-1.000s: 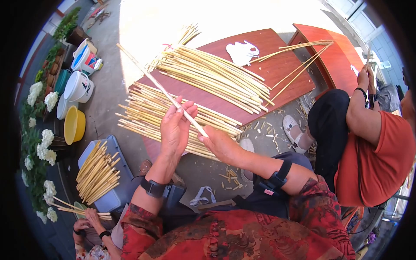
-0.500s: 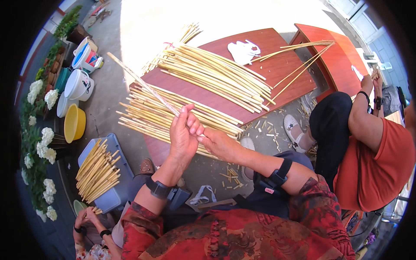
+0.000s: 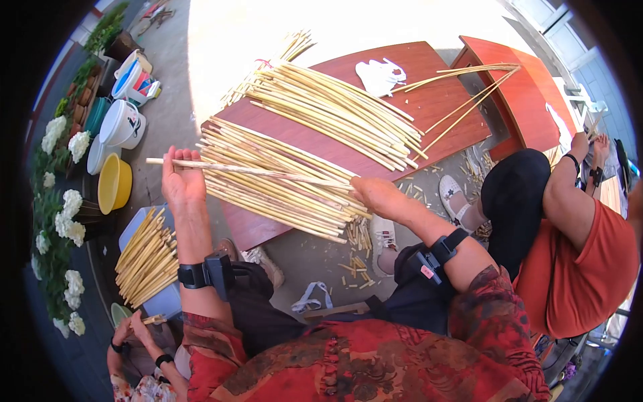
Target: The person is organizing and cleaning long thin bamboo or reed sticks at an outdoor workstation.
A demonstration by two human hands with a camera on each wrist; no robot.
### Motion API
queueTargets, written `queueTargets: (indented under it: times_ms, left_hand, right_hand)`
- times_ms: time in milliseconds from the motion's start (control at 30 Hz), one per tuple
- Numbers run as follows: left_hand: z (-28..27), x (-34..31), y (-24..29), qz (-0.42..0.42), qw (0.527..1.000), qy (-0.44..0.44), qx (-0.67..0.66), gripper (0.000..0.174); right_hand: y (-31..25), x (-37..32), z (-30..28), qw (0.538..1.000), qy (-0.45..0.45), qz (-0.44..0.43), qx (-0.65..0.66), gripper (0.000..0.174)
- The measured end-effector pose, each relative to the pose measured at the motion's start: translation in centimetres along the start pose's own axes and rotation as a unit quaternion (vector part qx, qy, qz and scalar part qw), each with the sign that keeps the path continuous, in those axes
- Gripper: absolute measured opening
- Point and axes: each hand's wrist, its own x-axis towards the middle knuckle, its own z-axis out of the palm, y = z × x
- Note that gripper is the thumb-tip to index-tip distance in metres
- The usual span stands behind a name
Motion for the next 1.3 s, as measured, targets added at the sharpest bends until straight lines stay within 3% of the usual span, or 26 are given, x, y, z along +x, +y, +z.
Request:
queueTargets:
  times_ms: [133, 233, 400, 633, 733, 867, 1067, 1133, 1200, 1233, 1300]
  left_hand:
    - [-0.4, 0.7, 1.6, 0.069, 0.997, 0.039, -0.01, 0.036]
    - [0.3, -0.5, 2.4, 0.145, 0.986, 0.036, 0.078, 0.042]
    - [0.4, -1.6, 1.9, 0.001, 1.0, 0.003, 0.022, 0.038]
    - [0.3, -2.1, 1.7, -0.023, 0.999, -0.01, 0.032, 0.034]
    - [0.0, -2.3, 1.4, -0.052, 0.997, -0.032, 0.055, 0.033]
    - [-0.6, -2.0, 0.9, -0.068, 0.994, -0.056, 0.062, 0.031]
    - [-0.5, -2.1, 0.4, -0.083, 0.991, -0.068, 0.074, 0.032]
    - [-0.2, -2.5, 0.1, -0.088, 0.992, -0.065, 0.069, 0.031]
    - [-0.1, -2.6, -0.2, -0.095, 0.99, -0.076, 0.071, 0.029]
    - [0.0, -2.7, -0.4, -0.093, 0.99, -0.077, 0.07, 0.029]
    - [0.0, -3.0, -1.0, -0.104, 0.987, -0.09, 0.083, 0.028]
  right_hand:
    - [2.4, 1.1, -0.9, 0.998, -0.029, 0.059, -0.001, 0.021]
    - [3.1, 1.9, 0.5, 0.998, -0.017, 0.066, -0.007, 0.022]
    - [2.1, 2.7, 2.1, 0.995, -0.028, 0.093, -0.026, 0.023]
    - [1.5, 3.6, 3.0, 0.994, -0.022, 0.101, -0.029, 0.028]
    - [2.1, 4.1, 4.0, 0.997, 0.021, 0.068, 0.008, 0.029]
    - [1.0, 4.3, 3.5, 0.994, 0.002, 0.107, -0.018, 0.029]
    - [3.0, 3.5, 3.3, 0.996, 0.003, 0.074, -0.046, 0.026]
    - [3.9, 3.7, 2.6, 0.993, 0.015, 0.105, -0.046, 0.022]
    - [5.9, 3.5, 2.1, 0.982, 0.105, 0.138, -0.074, 0.024]
    - [6.0, 3.5, 1.4, 0.972, 0.112, 0.188, -0.082, 0.025]
    - [6.2, 3.1, 0.8, 0.967, 0.118, 0.205, -0.094, 0.025]
